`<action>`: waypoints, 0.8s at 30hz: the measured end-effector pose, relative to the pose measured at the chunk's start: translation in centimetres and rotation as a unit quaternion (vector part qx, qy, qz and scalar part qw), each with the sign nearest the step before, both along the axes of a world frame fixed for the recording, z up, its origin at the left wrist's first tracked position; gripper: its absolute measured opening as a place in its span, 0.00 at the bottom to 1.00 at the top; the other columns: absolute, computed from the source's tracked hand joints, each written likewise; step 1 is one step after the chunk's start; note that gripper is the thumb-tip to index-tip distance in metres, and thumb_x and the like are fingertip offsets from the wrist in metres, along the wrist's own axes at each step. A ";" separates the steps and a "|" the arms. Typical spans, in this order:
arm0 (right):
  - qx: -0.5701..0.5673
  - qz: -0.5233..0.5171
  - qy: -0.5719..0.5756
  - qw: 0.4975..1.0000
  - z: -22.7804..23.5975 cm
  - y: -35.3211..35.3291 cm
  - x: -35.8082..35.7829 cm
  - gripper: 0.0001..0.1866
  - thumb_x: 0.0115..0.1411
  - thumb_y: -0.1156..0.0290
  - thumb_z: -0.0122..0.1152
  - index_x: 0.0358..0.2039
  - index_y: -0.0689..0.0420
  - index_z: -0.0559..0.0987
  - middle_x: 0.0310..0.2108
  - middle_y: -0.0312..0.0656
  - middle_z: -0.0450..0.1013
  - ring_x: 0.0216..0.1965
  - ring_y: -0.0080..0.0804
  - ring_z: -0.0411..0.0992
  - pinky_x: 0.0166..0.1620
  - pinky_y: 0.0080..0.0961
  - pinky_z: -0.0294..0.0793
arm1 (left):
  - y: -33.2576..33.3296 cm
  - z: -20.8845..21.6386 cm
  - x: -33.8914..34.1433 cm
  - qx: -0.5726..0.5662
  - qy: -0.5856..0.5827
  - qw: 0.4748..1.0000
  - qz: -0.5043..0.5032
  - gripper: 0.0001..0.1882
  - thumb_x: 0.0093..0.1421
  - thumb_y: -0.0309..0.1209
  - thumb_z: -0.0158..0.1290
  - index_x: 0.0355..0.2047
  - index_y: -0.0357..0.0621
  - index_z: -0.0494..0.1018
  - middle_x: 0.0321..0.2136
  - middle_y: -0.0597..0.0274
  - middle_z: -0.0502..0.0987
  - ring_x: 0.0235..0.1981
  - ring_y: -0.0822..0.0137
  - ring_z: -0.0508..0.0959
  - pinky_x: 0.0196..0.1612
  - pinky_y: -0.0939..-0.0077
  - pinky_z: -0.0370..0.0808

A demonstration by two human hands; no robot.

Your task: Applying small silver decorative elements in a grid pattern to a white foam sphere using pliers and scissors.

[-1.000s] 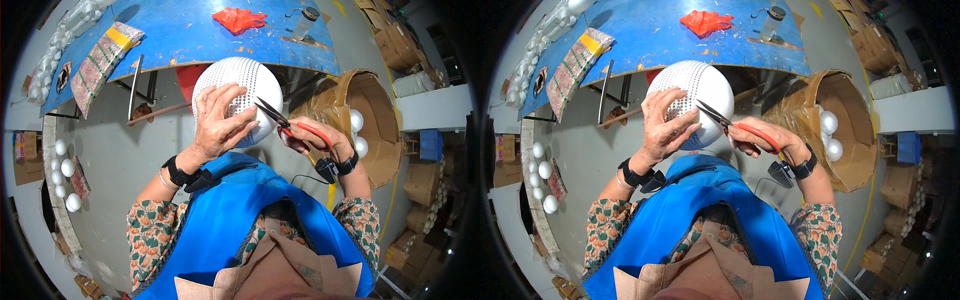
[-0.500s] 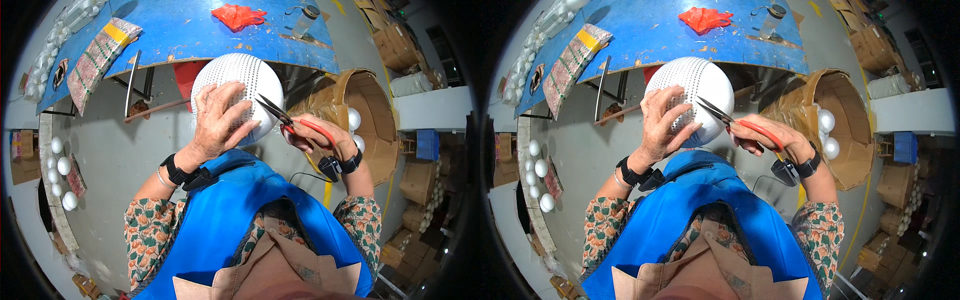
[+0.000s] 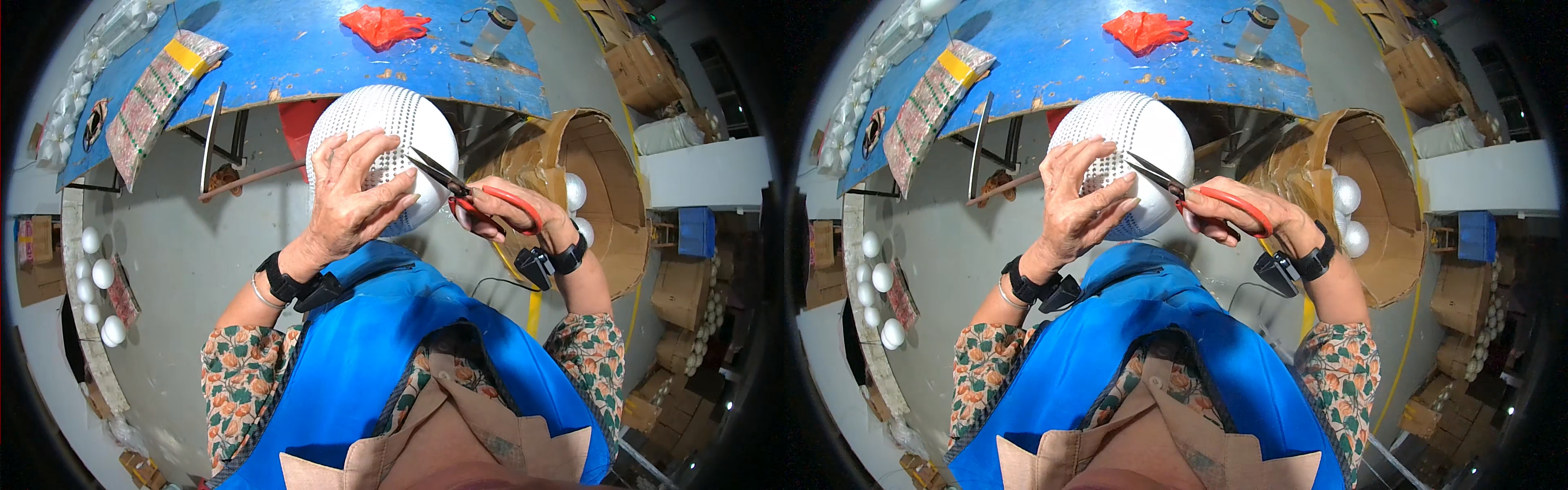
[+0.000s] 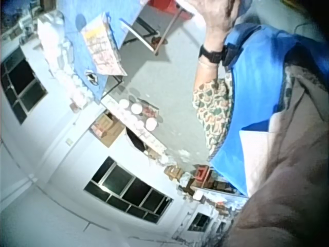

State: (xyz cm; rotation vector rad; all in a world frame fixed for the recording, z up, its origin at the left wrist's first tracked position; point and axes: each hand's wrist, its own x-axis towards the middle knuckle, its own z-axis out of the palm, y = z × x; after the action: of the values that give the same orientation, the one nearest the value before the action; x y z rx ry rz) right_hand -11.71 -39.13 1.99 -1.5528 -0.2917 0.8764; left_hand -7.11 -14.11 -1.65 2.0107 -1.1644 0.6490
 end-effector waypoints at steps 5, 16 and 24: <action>0.018 -0.009 0.023 1.000 0.2 0.4 -0.1 0.30 0.62 0.43 0.40 0.23 0.60 0.71 0.10 0.32 0.61 0.11 0.19 0.59 0.16 0.15 0.59 | 0.2 0.3 0.2 -0.010 0.004 1.000 -0.005 0.19 0.43 0.32 0.63 0.38 0.55 0.78 0.47 0.51 0.70 0.49 0.55 0.68 0.53 0.57 0.57; -0.027 -0.055 0.035 0.998 -0.4 0.5 -0.2 0.30 0.60 0.41 0.43 0.19 0.58 0.69 0.07 0.30 0.61 0.08 0.16 0.60 0.12 0.13 0.58 | 0.1 0.7 0.9 -0.007 0.013 1.000 -0.018 0.18 0.42 0.31 0.63 0.38 0.53 0.79 0.49 0.49 0.68 0.50 0.55 0.67 0.53 0.59 0.57; 0.022 -0.037 0.022 0.999 0.1 0.6 -1.0 0.28 0.62 0.44 0.41 0.22 0.57 0.68 0.12 0.29 0.60 0.12 0.15 0.57 0.16 0.12 0.55 | 0.0 0.8 0.7 0.000 0.020 0.999 -0.034 0.17 0.42 0.30 0.63 0.36 0.50 0.79 0.48 0.49 0.69 0.48 0.54 0.67 0.51 0.59 0.58</action>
State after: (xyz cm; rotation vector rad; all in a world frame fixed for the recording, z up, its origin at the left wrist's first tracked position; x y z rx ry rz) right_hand -12.74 -38.57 2.09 -1.4927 -0.2195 0.8397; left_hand -6.46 -14.15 -0.86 1.9667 -1.2026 0.5719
